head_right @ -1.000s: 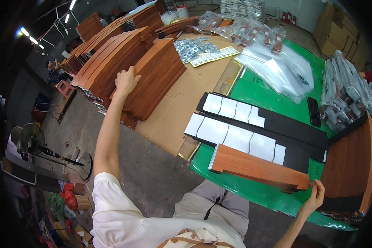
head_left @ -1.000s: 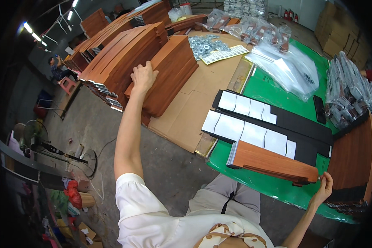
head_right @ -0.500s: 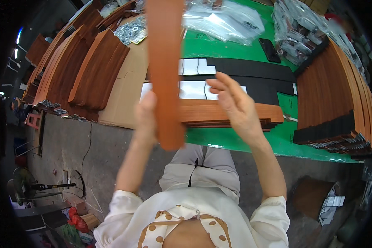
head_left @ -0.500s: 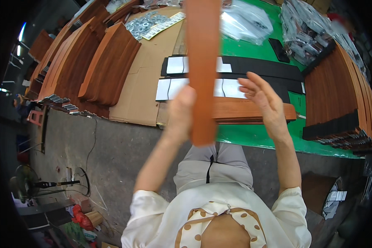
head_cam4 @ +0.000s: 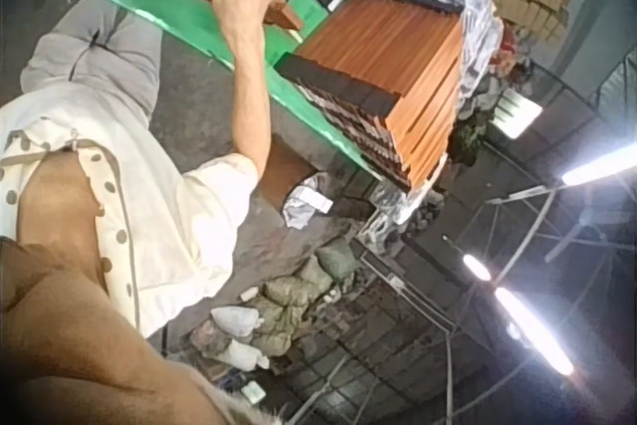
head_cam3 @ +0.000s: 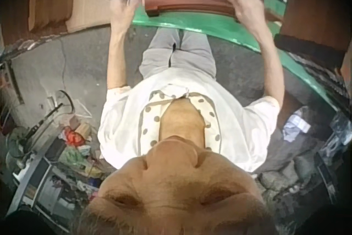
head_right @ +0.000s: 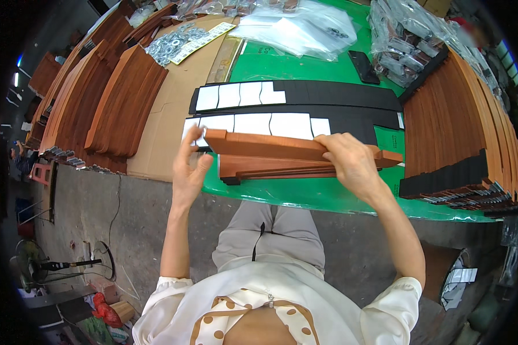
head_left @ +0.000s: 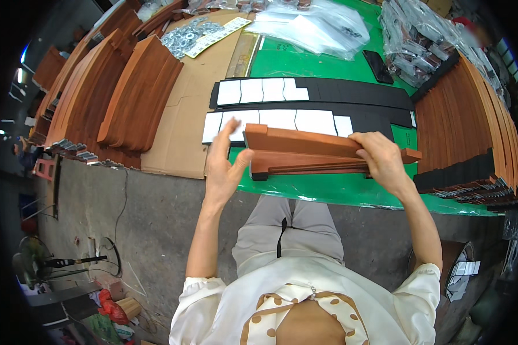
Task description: The person peels adhesive strips from backing sheets and attaches them to the ends of wooden components by hand, stacking the finished pieces.
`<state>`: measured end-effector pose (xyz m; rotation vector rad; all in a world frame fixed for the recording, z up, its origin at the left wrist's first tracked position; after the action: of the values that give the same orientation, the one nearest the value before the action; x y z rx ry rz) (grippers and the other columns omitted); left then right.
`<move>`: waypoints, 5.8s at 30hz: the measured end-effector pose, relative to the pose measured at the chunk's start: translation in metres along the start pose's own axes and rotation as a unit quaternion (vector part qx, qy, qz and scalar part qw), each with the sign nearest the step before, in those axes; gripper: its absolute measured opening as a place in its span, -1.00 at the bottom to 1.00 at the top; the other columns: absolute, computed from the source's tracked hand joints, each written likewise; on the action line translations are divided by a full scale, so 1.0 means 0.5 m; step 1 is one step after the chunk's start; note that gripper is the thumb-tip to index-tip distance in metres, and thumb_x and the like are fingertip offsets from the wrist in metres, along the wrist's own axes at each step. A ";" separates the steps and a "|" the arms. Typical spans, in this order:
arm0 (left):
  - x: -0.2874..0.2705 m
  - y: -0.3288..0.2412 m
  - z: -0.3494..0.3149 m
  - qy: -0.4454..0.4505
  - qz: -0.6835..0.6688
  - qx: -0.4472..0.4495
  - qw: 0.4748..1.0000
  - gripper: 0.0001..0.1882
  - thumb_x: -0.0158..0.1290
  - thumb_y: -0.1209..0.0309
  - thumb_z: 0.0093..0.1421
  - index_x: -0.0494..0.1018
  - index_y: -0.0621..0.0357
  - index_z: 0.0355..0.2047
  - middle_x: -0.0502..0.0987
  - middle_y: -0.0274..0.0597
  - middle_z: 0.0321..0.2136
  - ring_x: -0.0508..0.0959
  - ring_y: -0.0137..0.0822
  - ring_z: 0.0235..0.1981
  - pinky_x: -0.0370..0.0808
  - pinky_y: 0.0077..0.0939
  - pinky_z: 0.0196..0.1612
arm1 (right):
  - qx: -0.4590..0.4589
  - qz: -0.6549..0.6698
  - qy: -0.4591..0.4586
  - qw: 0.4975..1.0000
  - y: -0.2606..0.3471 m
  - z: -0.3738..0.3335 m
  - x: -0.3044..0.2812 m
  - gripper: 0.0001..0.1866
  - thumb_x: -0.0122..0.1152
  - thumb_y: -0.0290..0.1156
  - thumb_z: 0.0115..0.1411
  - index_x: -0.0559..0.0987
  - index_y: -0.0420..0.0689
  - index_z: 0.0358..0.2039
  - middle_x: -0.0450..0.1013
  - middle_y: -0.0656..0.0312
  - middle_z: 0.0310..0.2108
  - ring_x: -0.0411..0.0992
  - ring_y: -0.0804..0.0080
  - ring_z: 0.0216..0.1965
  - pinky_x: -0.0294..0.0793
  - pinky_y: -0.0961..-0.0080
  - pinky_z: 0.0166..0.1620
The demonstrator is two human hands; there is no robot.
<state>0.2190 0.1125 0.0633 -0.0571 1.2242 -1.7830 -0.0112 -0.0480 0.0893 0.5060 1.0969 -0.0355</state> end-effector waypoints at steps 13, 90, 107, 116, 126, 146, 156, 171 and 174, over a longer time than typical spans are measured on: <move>0.014 0.097 0.038 0.113 -0.089 -0.089 0.986 -0.58 0.20 0.62 -0.08 0.47 0.28 -0.14 0.55 -0.15 -0.30 0.47 -0.36 -0.36 0.43 -0.51 -0.25 | 0.065 0.138 0.179 0.972 -0.070 0.105 0.038 -0.53 0.17 -0.38 0.12 0.37 -0.19 0.06 0.45 0.01 -0.16 0.42 0.04 -0.15 0.40 0.25 -0.10; 0.034 0.074 0.039 0.105 -0.179 -0.046 0.977 -0.76 0.18 0.43 0.08 0.48 0.25 -0.24 0.46 -0.28 -0.30 0.42 -0.45 -0.33 0.40 -0.58 -0.21 | -0.003 0.131 -0.111 0.985 0.165 0.182 0.144 -0.78 0.33 -0.50 -0.12 0.62 -0.10 -0.37 0.47 0.28 -0.42 0.41 0.37 -0.41 0.43 0.48 -0.38; 0.033 0.074 0.038 0.107 -0.169 -0.046 0.979 -0.77 0.17 0.46 0.07 0.48 0.25 -0.25 0.45 -0.29 -0.31 0.40 -0.46 -0.35 0.39 -0.60 -0.24 | -0.031 0.117 -0.108 0.987 0.171 0.189 0.146 -0.79 0.33 -0.51 -0.12 0.62 -0.11 -0.38 0.45 0.28 -0.44 0.41 0.39 -0.44 0.42 0.49 -0.41; 0.031 0.069 0.039 0.105 -0.165 -0.034 0.980 -0.76 0.18 0.48 0.06 0.49 0.23 -0.23 0.44 -0.31 -0.32 0.40 -0.46 -0.37 0.38 -0.60 -0.26 | -0.031 0.121 -0.086 0.988 0.170 0.189 0.146 -0.79 0.31 -0.50 -0.09 0.62 -0.09 -0.36 0.43 0.31 -0.45 0.40 0.42 -0.43 0.42 0.50 -0.41; 0.027 0.058 0.038 0.085 -0.141 -0.006 0.986 -0.71 0.17 0.45 0.08 0.46 0.16 -0.16 0.42 -0.32 -0.36 0.41 -0.47 -0.38 0.39 -0.60 -0.27 | 0.048 0.250 -0.027 0.967 0.129 0.175 0.154 -0.72 0.31 -0.48 -0.03 0.59 -0.14 -0.23 0.47 0.20 -0.31 0.43 0.32 -0.26 0.45 0.47 -0.25; 0.028 0.062 0.036 0.058 -0.139 -0.021 0.988 -0.74 0.19 0.48 0.03 0.47 0.19 -0.24 0.46 -0.27 -0.37 0.47 -0.42 -0.43 0.42 -0.52 -0.32 | -0.063 0.095 -0.063 0.992 0.181 0.204 0.143 -0.75 0.36 -0.43 -0.12 0.59 -0.10 -0.35 0.42 0.28 -0.45 0.39 0.35 -0.41 0.43 0.46 -0.41; 0.026 0.070 0.031 0.067 -0.108 -0.002 0.992 -0.76 0.18 0.41 0.08 0.48 0.18 -0.24 0.47 -0.30 -0.32 0.46 -0.48 -0.42 0.42 -0.60 -0.33 | -0.132 0.043 -0.067 0.988 0.211 0.207 0.131 -0.74 0.34 -0.53 -0.13 0.54 -0.18 -0.35 0.41 0.21 -0.43 0.39 0.29 -0.36 0.44 0.37 -0.33; 0.027 0.070 0.033 0.059 -0.132 -0.018 0.989 -0.74 0.19 0.42 0.06 0.47 0.19 -0.22 0.46 -0.30 -0.36 0.46 -0.48 -0.41 0.41 -0.62 -0.32 | -0.067 0.100 -0.030 0.992 0.178 0.209 0.144 -0.73 0.37 -0.51 -0.12 0.60 -0.15 -0.33 0.47 0.21 -0.40 0.42 0.33 -0.36 0.40 0.46 -0.33; 0.027 0.070 0.034 0.063 -0.131 -0.014 0.989 -0.75 0.19 0.42 0.06 0.47 0.20 -0.24 0.46 -0.30 -0.37 0.46 -0.48 -0.41 0.41 -0.61 -0.33 | -0.067 0.104 -0.030 0.992 0.176 0.210 0.145 -0.74 0.37 -0.51 -0.12 0.60 -0.16 -0.33 0.47 0.21 -0.40 0.42 0.33 -0.37 0.39 0.46 -0.33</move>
<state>0.2431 0.0891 0.0395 -0.1278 1.3845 -2.0201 0.1350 0.0031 0.0976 0.4936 0.9764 0.2029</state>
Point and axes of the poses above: each hand's wrist, its own z-axis towards the middle knuckle, its own x-axis out of the palm, y = z × x, the point moved 8 cm from there along z, towards the middle knuckle
